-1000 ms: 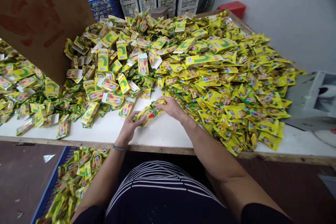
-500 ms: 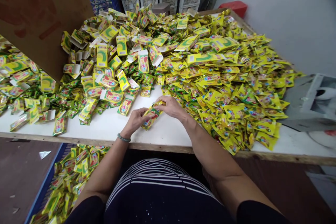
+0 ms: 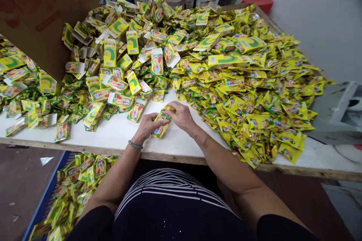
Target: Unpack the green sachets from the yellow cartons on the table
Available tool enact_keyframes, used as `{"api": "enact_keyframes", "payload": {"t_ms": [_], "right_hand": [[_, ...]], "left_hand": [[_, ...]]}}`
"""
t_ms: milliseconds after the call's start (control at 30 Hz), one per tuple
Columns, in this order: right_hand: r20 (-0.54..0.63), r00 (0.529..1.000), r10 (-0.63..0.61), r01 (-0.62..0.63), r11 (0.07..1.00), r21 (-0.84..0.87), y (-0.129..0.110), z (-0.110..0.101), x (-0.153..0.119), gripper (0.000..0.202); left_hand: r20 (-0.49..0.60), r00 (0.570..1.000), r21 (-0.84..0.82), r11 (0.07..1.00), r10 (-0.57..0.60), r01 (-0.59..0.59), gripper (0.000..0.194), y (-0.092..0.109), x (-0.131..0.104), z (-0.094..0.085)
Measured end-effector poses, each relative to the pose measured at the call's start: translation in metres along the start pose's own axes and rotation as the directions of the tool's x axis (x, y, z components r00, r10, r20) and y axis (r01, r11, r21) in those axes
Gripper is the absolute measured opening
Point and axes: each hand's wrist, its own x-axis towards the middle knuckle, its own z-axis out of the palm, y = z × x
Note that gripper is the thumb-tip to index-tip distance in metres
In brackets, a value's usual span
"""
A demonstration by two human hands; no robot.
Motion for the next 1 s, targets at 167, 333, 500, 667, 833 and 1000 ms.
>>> {"api": "enact_keyframes", "payload": {"t_ms": [167, 333, 500, 667, 833, 1000], "right_hand": [[0.075, 0.991, 0.113, -0.125, 0.977, 0.173, 0.003, -0.004, -0.002, 0.02], [-0.085, 0.995, 0.053, -0.048, 0.997, 0.062, 0.007, -0.004, -0.001, 0.019], [0.067, 0.998, 0.007, -0.011, 0.997, 0.071, 0.008, 0.009, -0.005, 0.027], [0.148, 0.989, -0.009, -0.003, 0.996, 0.084, 0.008, 0.019, -0.008, 0.031], [-0.034, 0.998, 0.046, -0.037, 0.97, 0.241, 0.001, 0.01, -0.006, 0.028], [0.089, 0.99, 0.108, -0.138, 0.873, 0.468, -0.002, 0.015, -0.007, 0.043]], "left_hand": [[0.008, 1.0, -0.116, 0.993, -0.02, 0.021, 0.047, 0.005, -0.001, 0.004], [-0.041, 0.999, -0.156, 0.987, 0.03, -0.036, 0.046, 0.008, -0.001, 0.008], [-0.064, 0.995, -0.162, 0.984, 0.07, -0.079, 0.044, 0.003, -0.002, 0.008], [-0.096, 0.989, -0.158, 0.979, 0.112, -0.126, 0.052, -0.001, -0.004, 0.009], [-0.224, 0.941, -0.145, 0.946, 0.253, -0.289, 0.068, 0.001, -0.002, 0.007], [-0.359, 0.867, -0.141, 0.898, 0.345, -0.416, 0.064, 0.004, -0.002, 0.006]]}}
